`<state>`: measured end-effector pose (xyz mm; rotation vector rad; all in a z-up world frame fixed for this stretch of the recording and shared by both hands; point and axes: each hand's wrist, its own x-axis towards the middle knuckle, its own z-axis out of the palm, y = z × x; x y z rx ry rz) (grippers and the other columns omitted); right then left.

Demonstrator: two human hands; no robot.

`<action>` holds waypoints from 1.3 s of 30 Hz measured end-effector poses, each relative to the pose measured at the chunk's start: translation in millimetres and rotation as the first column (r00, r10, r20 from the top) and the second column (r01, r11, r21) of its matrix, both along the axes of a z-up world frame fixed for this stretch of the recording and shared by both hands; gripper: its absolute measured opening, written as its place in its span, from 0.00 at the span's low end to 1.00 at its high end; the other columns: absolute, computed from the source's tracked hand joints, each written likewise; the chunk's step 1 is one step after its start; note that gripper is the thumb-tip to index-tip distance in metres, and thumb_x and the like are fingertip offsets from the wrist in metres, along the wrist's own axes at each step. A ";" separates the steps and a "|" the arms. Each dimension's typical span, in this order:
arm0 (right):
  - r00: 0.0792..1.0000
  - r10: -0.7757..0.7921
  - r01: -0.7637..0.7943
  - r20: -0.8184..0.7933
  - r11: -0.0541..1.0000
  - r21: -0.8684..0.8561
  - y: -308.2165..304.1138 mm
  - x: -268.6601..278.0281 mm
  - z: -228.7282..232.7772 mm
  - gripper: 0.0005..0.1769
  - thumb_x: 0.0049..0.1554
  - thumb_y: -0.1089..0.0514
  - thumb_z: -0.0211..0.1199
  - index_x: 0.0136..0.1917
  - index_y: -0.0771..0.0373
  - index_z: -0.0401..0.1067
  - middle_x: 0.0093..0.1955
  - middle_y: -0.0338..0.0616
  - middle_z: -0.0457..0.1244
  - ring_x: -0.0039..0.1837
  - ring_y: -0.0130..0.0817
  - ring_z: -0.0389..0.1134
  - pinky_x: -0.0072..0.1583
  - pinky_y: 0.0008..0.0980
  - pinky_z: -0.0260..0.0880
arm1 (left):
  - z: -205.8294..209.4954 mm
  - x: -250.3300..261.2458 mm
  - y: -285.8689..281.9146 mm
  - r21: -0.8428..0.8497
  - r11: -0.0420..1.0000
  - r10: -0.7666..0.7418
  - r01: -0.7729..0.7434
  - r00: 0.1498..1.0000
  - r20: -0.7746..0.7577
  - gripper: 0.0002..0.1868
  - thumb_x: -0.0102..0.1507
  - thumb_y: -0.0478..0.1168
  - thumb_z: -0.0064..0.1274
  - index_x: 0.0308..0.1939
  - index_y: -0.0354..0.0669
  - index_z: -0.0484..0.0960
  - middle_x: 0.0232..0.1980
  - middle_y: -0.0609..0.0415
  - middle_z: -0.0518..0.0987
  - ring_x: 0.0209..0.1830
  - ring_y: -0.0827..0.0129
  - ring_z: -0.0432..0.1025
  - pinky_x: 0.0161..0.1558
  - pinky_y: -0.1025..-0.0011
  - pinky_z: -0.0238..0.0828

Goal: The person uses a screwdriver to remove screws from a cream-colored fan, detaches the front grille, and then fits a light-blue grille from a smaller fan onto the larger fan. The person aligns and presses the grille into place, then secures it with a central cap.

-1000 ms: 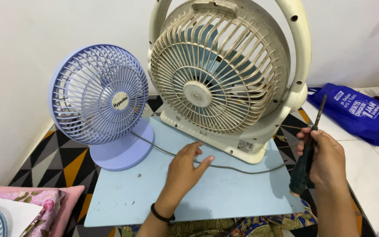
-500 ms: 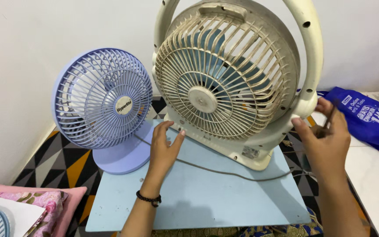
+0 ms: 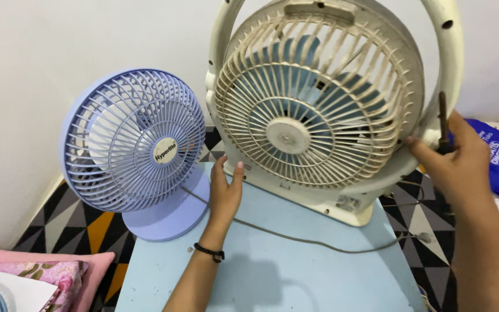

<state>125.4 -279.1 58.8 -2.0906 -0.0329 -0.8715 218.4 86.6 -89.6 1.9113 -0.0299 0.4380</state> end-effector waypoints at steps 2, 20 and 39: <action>0.999 0.010 -0.011 -0.039 1.000 -0.025 -14.7 14.3 1.7 0.26 0.54 0.59 0.70 0.65 0.67 0.71 0.45 0.39 0.68 0.45 0.24 0.67 0.46 0.26 0.66 | -2.8 0.2 -3.9 -0.017 1.000 0.024 -0.024 0.999 0.043 0.39 0.67 0.60 0.47 0.71 0.33 0.62 0.73 0.34 0.63 0.75 0.45 0.58 0.71 0.54 0.54; 0.962 0.232 -0.220 -0.142 0.971 0.097 -157.7 122.7 -29.8 0.06 0.63 0.67 0.63 0.52 0.71 0.68 0.35 0.45 0.63 0.32 0.27 0.61 0.37 0.28 0.57 | -5.2 74.2 -11.6 -0.337 0.886 -0.182 0.319 0.907 0.380 0.53 0.62 0.56 0.62 0.78 0.36 0.47 0.77 0.41 0.57 0.77 0.54 0.56 0.73 0.61 0.56; 0.992 0.031 0.017 -0.120 0.925 0.381 -105.8 127.5 -18.0 0.01 0.64 0.66 0.60 0.49 0.66 0.71 0.36 0.38 0.63 0.33 0.25 0.59 0.35 0.28 0.56 | 34.1 28.9 22.2 -0.085 0.832 -0.530 0.548 0.831 0.168 0.70 0.42 0.45 0.78 0.80 0.47 0.48 0.76 0.49 0.61 0.76 0.56 0.60 0.71 0.57 0.62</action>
